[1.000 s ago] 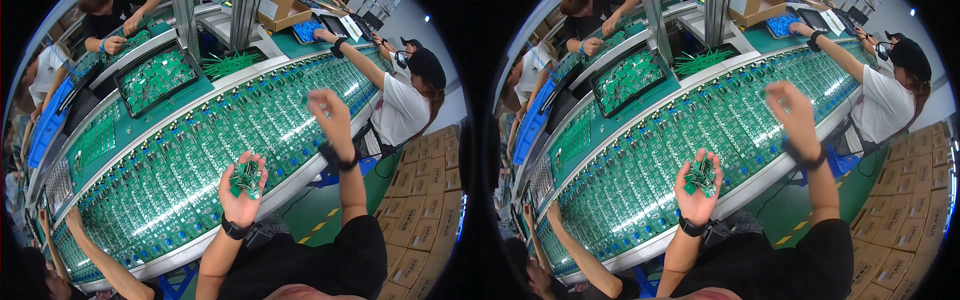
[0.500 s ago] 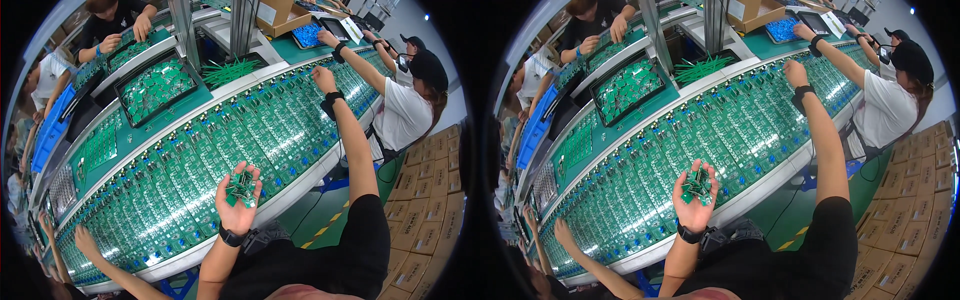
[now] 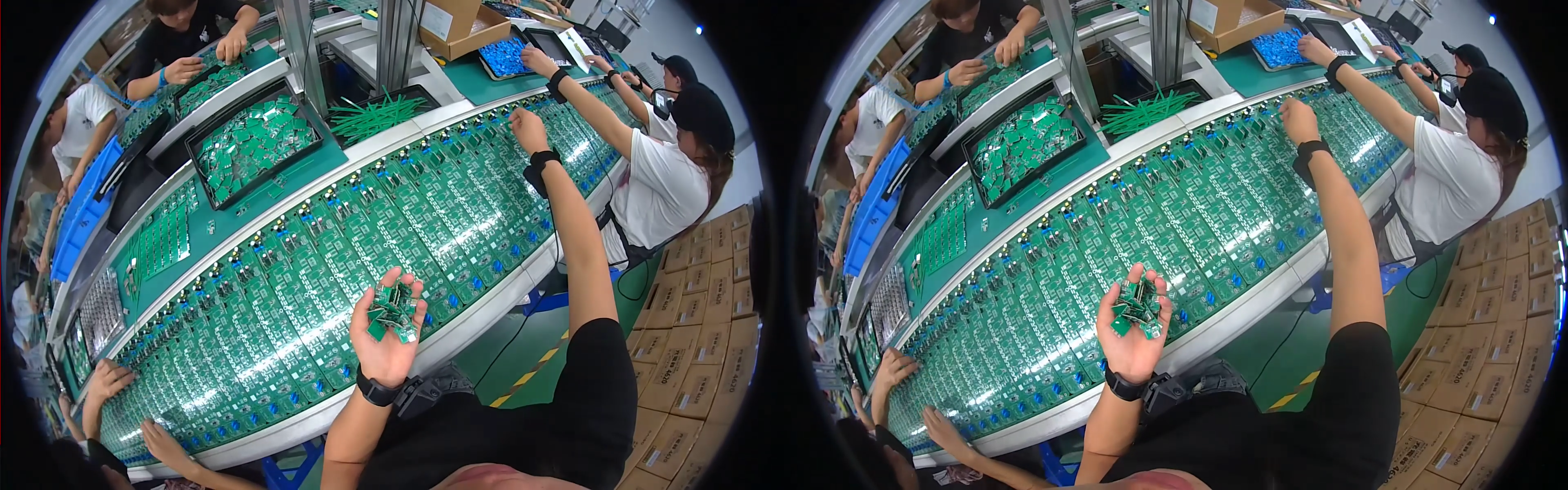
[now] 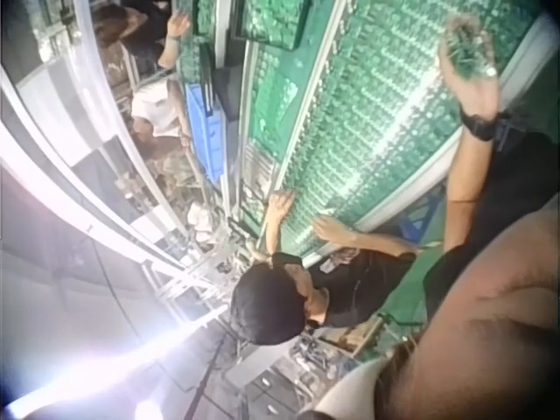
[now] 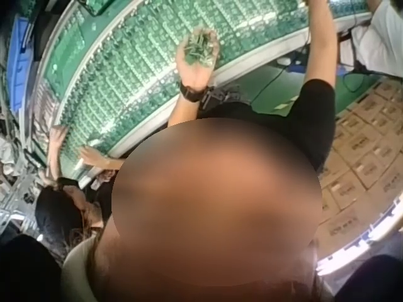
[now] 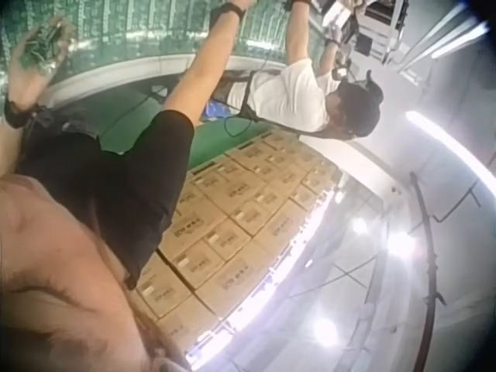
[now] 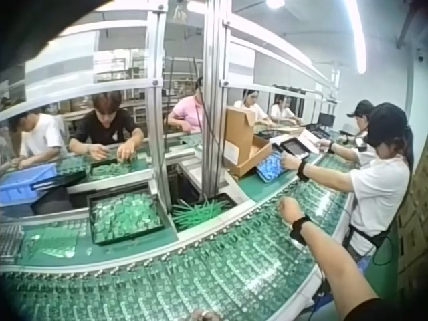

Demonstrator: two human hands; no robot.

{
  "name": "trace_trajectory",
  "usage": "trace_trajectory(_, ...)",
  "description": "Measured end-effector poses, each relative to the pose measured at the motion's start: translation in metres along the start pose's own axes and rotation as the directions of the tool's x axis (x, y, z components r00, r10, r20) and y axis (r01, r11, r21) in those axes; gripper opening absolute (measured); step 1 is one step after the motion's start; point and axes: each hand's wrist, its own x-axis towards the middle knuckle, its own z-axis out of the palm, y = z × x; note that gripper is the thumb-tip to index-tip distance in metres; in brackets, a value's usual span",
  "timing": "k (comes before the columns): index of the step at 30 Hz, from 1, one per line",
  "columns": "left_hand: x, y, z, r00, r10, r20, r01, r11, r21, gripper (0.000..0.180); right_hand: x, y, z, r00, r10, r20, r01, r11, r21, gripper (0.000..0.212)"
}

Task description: The person picks up small green circuit boards from a tray, places them onto a larger board on an assembly line, and then gathers several small boards into their hand.

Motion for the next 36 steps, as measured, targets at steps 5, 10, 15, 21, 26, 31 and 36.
trace_trajectory(5,0.001,-0.002,-0.001,1.0,0.002,0.002,-0.002,1.0,0.01,0.034,0.003,0.002,0.001,0.999,-0.007,0.05,0.008,0.999,-0.034,0.01)
trace_trajectory(10,0.001,-0.002,0.0,1.0,0.008,-0.01,-0.008,0.999,0.032,0.034,0.016,-0.015,0.0,0.992,-0.055,0.116,0.08,0.973,-0.215,0.006)
trace_trajectory(15,0.002,-0.004,0.0,1.0,0.002,-0.01,-0.002,1.0,0.024,0.034,0.029,-0.018,0.005,0.989,0.002,0.148,0.052,0.932,-0.359,0.007)
trace_trajectory(21,0.002,-0.004,0.002,1.0,0.017,-0.011,-0.017,0.999,0.047,0.034,0.034,-0.006,0.004,0.986,0.015,0.163,0.036,0.951,-0.306,0.009)
trace_trajectory(26,0.001,-0.003,0.003,0.999,0.036,-0.026,-0.034,0.997,0.069,0.034,0.03,-0.014,-0.001,0.962,-0.045,0.271,0.098,0.978,-0.187,0.009)
trace_trajectory(31,0.003,-0.005,0.003,0.999,0.03,-0.031,-0.027,0.995,0.093,0.035,0.028,-0.001,0.002,0.968,-0.143,0.209,0.187,0.959,-0.212,0.01)
trace_trajectory(36,0.003,-0.005,0.005,0.999,0.04,-0.036,-0.036,0.995,0.095,0.035,0.025,-0.003,0.0,0.976,-0.069,0.207,0.105,0.98,-0.167,0.01)
